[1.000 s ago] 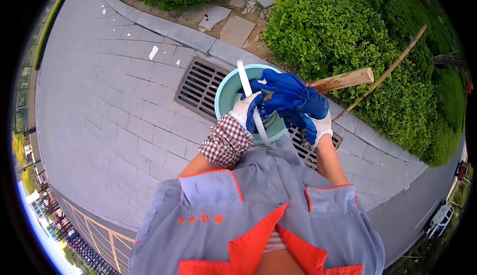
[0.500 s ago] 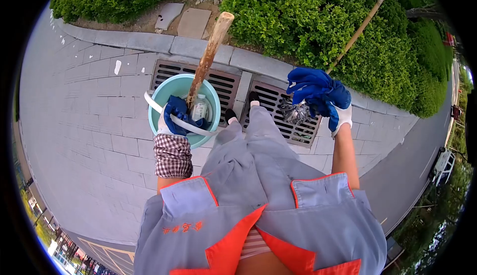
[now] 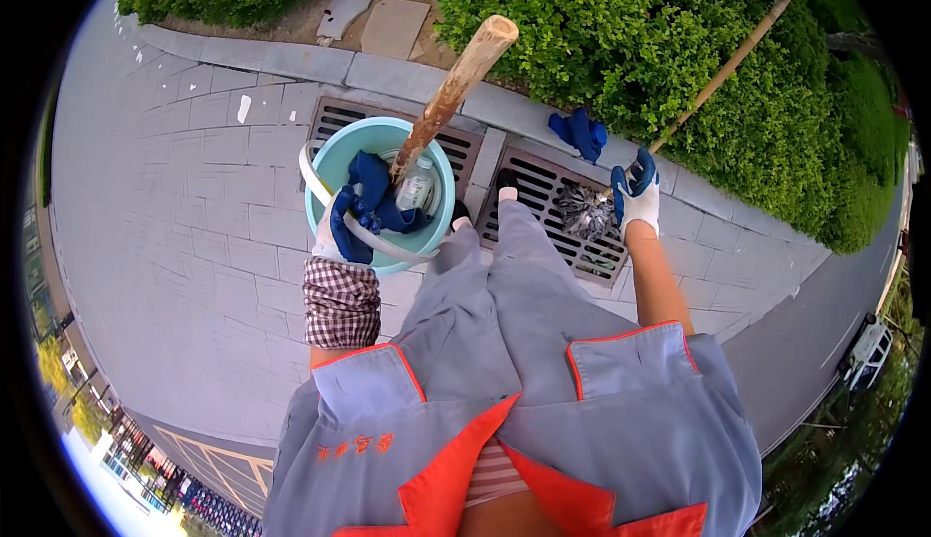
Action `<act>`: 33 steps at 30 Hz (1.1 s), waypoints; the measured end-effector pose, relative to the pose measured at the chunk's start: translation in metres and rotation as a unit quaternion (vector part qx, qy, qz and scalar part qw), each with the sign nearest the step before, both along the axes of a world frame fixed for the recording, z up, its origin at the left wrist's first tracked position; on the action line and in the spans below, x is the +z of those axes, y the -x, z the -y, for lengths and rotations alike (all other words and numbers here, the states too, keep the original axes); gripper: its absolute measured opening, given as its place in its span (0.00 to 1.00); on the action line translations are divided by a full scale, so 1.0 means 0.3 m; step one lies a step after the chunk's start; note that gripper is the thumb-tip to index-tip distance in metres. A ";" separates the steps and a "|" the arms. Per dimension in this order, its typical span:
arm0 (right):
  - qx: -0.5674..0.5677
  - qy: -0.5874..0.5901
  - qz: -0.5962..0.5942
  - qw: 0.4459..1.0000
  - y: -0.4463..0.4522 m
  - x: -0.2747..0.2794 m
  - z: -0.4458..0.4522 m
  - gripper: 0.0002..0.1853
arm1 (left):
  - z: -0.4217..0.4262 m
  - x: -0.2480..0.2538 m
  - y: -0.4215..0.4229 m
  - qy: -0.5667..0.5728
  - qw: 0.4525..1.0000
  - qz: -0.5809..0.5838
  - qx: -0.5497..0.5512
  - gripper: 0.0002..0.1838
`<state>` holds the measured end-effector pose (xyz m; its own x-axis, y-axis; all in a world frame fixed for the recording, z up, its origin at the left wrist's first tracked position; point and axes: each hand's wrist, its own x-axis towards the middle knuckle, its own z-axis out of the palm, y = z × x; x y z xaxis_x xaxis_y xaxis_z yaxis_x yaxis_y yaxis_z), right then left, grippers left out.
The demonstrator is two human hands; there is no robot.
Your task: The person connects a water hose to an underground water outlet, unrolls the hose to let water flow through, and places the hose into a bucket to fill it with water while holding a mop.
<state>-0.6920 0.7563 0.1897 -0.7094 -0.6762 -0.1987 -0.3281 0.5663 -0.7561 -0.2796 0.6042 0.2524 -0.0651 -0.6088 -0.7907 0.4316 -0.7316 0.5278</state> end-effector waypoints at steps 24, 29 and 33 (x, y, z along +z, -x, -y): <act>0.360 -0.165 -0.064 0.916 -0.365 0.016 0.394 0.19 | -0.184 0.308 0.542 0.061 0.941 -0.199 -0.266 0.13; 0.324 -0.130 0.276 0.896 -0.229 0.258 0.161 0.12 | -0.116 0.215 0.558 0.103 0.946 -0.150 -0.268 0.13; 0.150 -0.012 0.490 0.859 -0.023 0.430 -0.055 0.14 | -0.075 0.086 0.540 0.025 0.976 -0.167 -0.137 0.07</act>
<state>-0.6850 0.7727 0.3187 0.0122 -0.7872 -0.6165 0.3248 0.5863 -0.7421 -0.4416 0.6268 0.2781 -0.4802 -0.5698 -0.6670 0.3783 -0.8205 0.4285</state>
